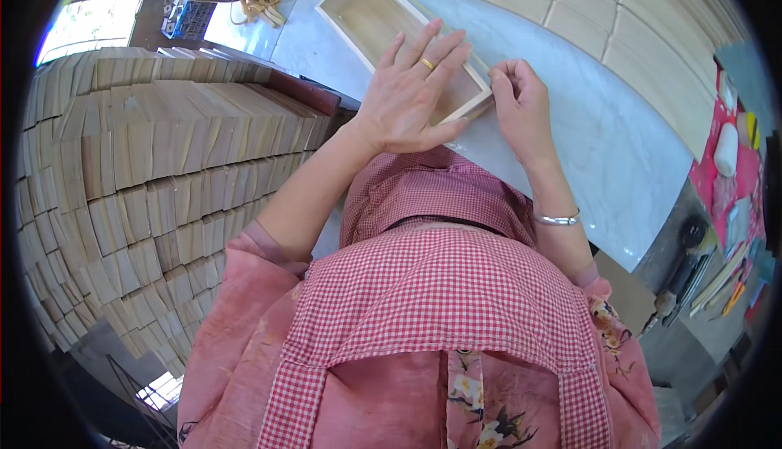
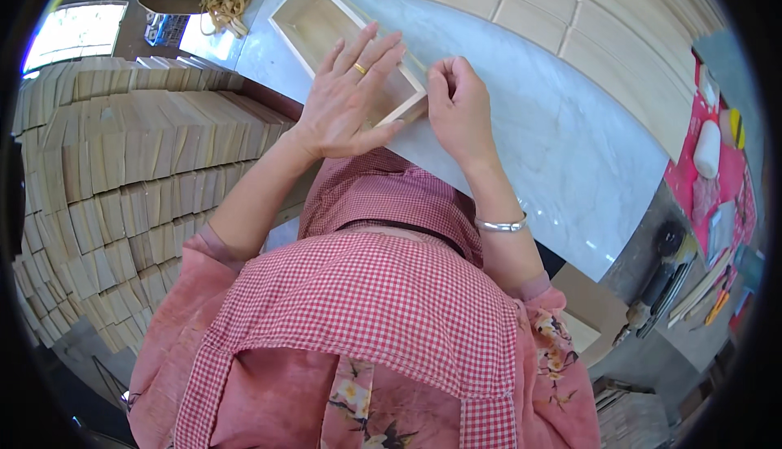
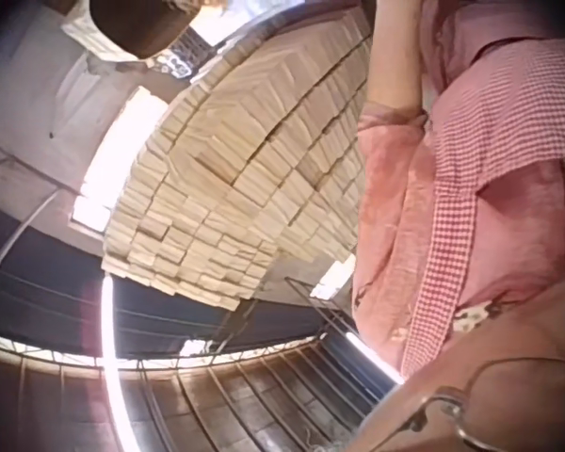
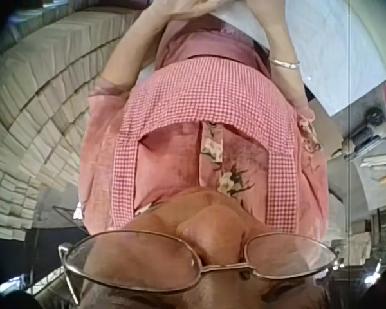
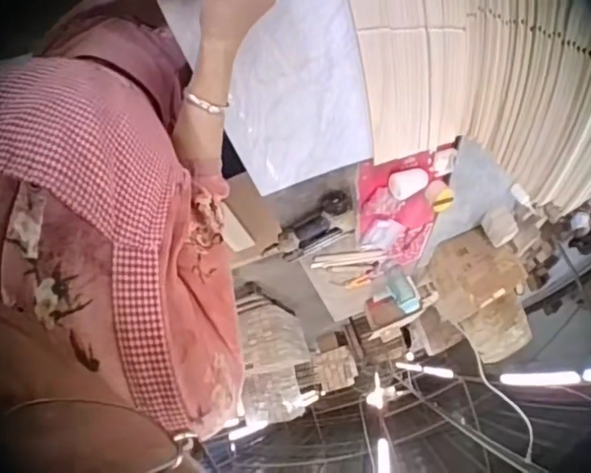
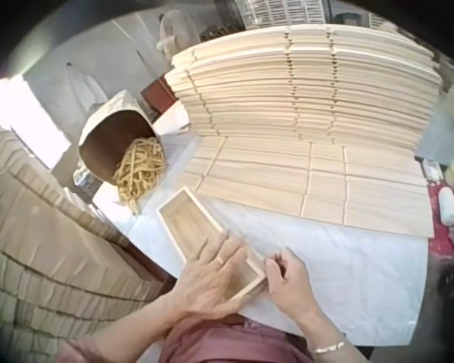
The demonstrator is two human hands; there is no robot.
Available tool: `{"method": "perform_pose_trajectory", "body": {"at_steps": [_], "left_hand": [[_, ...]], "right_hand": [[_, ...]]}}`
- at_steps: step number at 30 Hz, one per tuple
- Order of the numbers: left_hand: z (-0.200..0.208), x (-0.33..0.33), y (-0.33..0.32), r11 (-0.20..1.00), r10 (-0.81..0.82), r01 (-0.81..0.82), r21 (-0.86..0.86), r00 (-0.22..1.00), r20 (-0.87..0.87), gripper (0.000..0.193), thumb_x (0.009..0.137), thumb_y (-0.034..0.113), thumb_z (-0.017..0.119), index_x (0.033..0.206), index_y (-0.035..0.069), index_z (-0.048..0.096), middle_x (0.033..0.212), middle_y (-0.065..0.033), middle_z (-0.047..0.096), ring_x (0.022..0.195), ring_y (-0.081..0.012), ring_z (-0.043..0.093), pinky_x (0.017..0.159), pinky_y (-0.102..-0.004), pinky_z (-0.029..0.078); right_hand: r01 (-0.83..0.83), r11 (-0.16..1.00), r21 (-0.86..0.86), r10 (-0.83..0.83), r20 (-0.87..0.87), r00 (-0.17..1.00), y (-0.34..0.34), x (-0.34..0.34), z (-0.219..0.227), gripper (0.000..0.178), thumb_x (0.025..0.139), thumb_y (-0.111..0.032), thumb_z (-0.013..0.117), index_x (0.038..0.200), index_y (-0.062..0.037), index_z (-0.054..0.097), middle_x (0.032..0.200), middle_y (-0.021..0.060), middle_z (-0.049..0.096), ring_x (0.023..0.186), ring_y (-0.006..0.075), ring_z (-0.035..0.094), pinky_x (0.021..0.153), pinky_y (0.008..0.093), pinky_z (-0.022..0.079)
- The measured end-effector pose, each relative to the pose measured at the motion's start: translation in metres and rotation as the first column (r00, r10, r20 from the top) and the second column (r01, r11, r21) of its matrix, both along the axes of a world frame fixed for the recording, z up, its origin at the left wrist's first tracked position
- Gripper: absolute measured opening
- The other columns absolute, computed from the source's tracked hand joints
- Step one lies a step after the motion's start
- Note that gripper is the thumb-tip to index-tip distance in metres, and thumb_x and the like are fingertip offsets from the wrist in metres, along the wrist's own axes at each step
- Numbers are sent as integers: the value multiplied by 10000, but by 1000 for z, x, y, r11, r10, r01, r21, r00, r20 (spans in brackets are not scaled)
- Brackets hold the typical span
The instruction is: Assemble small wooden frames or boxes using glue and a pneumatic nail gun.
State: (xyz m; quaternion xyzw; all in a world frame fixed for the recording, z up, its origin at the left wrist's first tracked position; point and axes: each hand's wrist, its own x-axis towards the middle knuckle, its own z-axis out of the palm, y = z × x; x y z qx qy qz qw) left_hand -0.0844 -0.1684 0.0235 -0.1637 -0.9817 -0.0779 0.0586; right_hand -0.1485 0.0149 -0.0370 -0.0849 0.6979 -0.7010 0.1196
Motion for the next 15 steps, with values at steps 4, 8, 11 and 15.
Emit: {"method": "perform_pose_trajectory", "body": {"at_steps": [4, 8, 11, 15], "left_hand": [[-12, -7, 5, 999, 37, -38, -9, 998, -46, 871, 834, 570, 590, 1523, 74, 397, 1604, -108, 377, 1528, -370, 238, 1191, -587, 227], [-23, -20, 20, 987, 162, -160, 29, 981, -108, 878, 853, 602, 579, 1541, 93, 385, 1611, -112, 366, 1529, -387, 222, 1196, -593, 216], [-16, -30, 11, 964, 123, -131, 229, 991, 47, 899, 845, 674, 576, 1561, 169, 378, 1626, -98, 343, 1529, -395, 211, 1192, -617, 208], [2, -37, -14, 993, -91, 91, 73, 996, 0, 925, 810, 747, 587, 1567, 259, 375, 1638, -80, 324, 1526, -391, 214, 1184, -642, 206]], "right_hand": [[125, 991, 39, -125, -3, 992, 11, 8, 0, 118, 952, -108, 588, 981, -2, 631, 799, 69, 631, 659, 130, 588, 581, 261, 488], [69, 997, 17, -71, 244, 967, 33, 33, 23, 166, 992, -160, 595, 997, -1, 641, 879, 88, 664, 637, 133, 607, 575, 246, 511], [16, 999, -34, -5, 308, 952, 21, 49, 29, 196, 1009, -189, 583, 993, -2, 638, 869, 100, 667, 636, 138, 622, 569, 242, 518], [13, 997, -77, 15, 348, 938, 16, 46, 27, 195, 1014, -192, 561, 973, -12, 625, 848, 95, 660, 625, 131, 608, 552, 237, 501]]}}
